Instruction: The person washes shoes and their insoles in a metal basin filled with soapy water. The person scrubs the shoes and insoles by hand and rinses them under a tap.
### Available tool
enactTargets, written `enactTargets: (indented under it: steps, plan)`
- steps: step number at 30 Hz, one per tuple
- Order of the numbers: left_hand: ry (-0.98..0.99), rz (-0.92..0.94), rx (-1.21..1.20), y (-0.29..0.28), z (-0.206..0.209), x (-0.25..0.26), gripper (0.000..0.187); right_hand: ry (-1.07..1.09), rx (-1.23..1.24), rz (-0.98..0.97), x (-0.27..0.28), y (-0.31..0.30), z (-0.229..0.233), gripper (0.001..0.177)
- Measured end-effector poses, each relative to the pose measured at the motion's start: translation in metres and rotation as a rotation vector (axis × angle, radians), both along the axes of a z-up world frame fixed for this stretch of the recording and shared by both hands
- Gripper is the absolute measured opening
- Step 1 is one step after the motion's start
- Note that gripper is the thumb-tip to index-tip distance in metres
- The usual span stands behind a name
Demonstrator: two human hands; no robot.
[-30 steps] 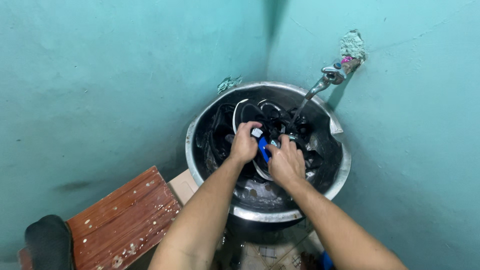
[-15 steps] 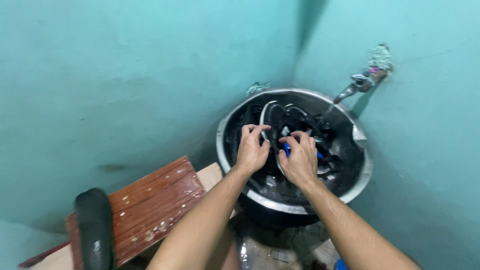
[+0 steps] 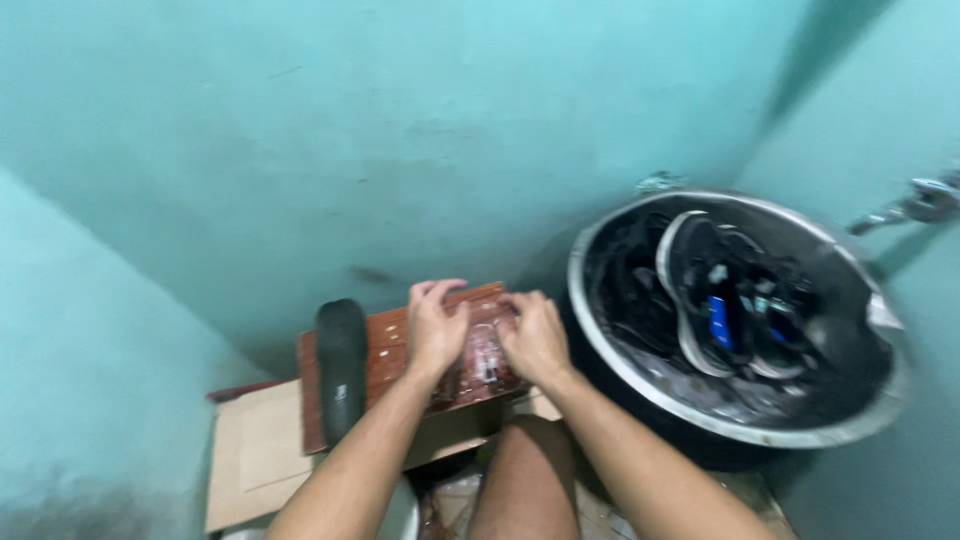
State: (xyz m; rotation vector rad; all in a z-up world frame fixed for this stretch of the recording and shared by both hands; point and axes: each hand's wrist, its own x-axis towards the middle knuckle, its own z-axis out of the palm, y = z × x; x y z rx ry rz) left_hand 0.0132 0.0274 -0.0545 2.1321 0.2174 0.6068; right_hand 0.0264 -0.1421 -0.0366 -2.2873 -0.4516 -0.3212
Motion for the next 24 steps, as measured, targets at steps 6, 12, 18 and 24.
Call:
enactTargets:
  steps: [6,12,18,24]
  plan:
    - [0.174,0.380,0.082,0.101,-0.044,-0.054,0.028,0.373,0.030,0.151,-0.046,0.090,-0.027,0.041]
    - [0.280,0.522,-0.044,0.158,-0.086,-0.095,0.039,0.604,0.113,0.363,-0.066,0.142,-0.069,0.049]
    - [0.273,0.481,-0.201,0.171,-0.132,-0.100,0.055,0.786,0.118,0.410,-0.080,0.170,-0.102,0.035]
    - [0.388,0.450,-0.392,0.149,-0.108,-0.106,0.040,0.771,0.251,0.292,-0.085,0.168,-0.111,0.045]
